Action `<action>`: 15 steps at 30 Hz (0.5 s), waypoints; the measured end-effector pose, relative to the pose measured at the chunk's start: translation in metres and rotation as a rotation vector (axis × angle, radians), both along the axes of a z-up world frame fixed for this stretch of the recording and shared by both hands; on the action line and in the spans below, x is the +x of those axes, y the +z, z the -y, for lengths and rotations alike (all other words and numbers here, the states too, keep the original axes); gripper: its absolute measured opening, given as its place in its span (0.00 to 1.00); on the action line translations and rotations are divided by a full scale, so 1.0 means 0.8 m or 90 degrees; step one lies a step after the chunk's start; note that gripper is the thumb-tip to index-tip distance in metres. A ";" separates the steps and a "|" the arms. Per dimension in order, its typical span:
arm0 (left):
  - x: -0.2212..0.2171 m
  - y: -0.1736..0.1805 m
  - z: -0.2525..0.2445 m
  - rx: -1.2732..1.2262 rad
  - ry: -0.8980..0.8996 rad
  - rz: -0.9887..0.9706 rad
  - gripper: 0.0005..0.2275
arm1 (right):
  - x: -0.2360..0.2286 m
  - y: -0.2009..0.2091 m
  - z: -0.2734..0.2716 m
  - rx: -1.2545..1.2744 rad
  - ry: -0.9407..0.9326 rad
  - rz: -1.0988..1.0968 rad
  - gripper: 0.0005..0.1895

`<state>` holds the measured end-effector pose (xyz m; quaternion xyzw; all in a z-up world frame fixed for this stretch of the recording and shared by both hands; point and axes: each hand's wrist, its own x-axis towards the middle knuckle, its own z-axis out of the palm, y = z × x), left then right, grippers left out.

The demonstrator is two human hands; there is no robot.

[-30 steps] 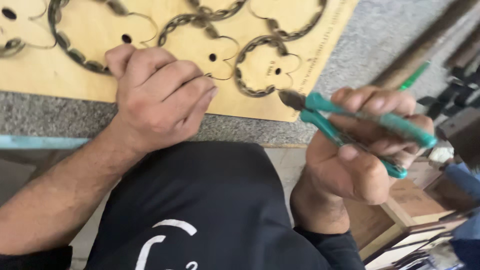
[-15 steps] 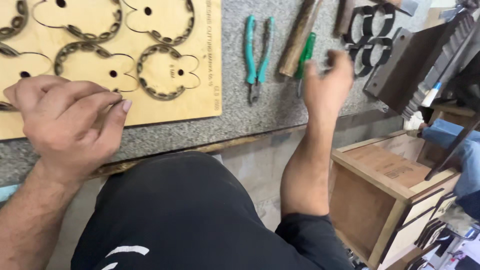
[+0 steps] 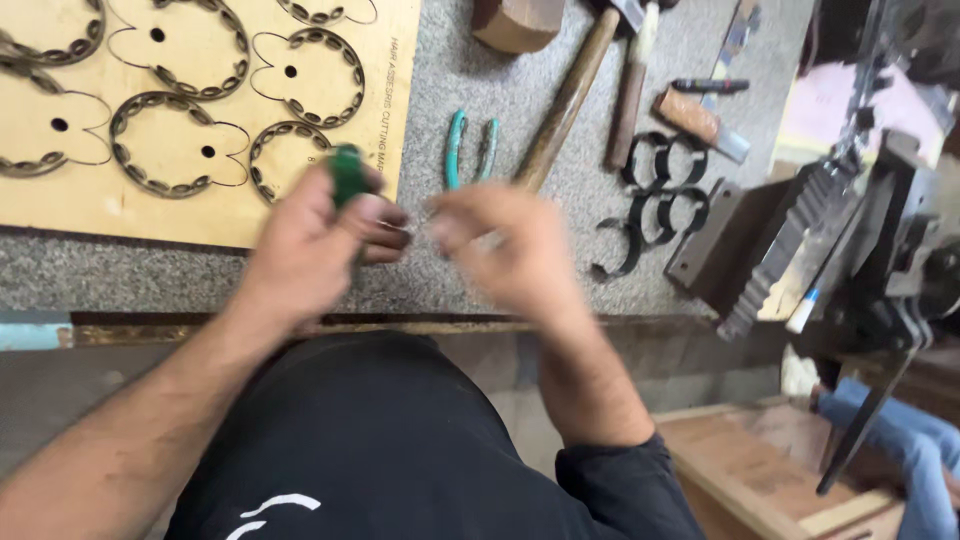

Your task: The person uses pliers and a hammer to attach small metal pieces to flower-shaped outlines on a wooden board. They repeatedly position the metal pieces, secure them with the hammer, and adjust the board to access different sections.

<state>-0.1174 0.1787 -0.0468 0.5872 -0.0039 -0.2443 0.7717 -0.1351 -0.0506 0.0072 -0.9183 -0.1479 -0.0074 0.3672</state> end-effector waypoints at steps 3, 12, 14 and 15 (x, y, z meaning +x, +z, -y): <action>0.007 0.006 -0.050 -0.005 0.123 -0.023 0.06 | 0.072 -0.020 0.100 -0.103 -0.277 0.107 0.03; 0.004 0.025 -0.121 0.104 0.411 0.153 0.05 | 0.155 -0.115 0.251 -0.524 -0.495 -0.169 0.25; -0.006 0.017 -0.130 0.127 0.451 0.200 0.05 | 0.152 -0.113 0.260 -0.466 -0.442 -0.086 0.23; -0.003 0.011 -0.131 0.057 0.471 0.225 0.05 | 0.160 -0.106 0.266 -0.325 -0.451 -0.145 0.20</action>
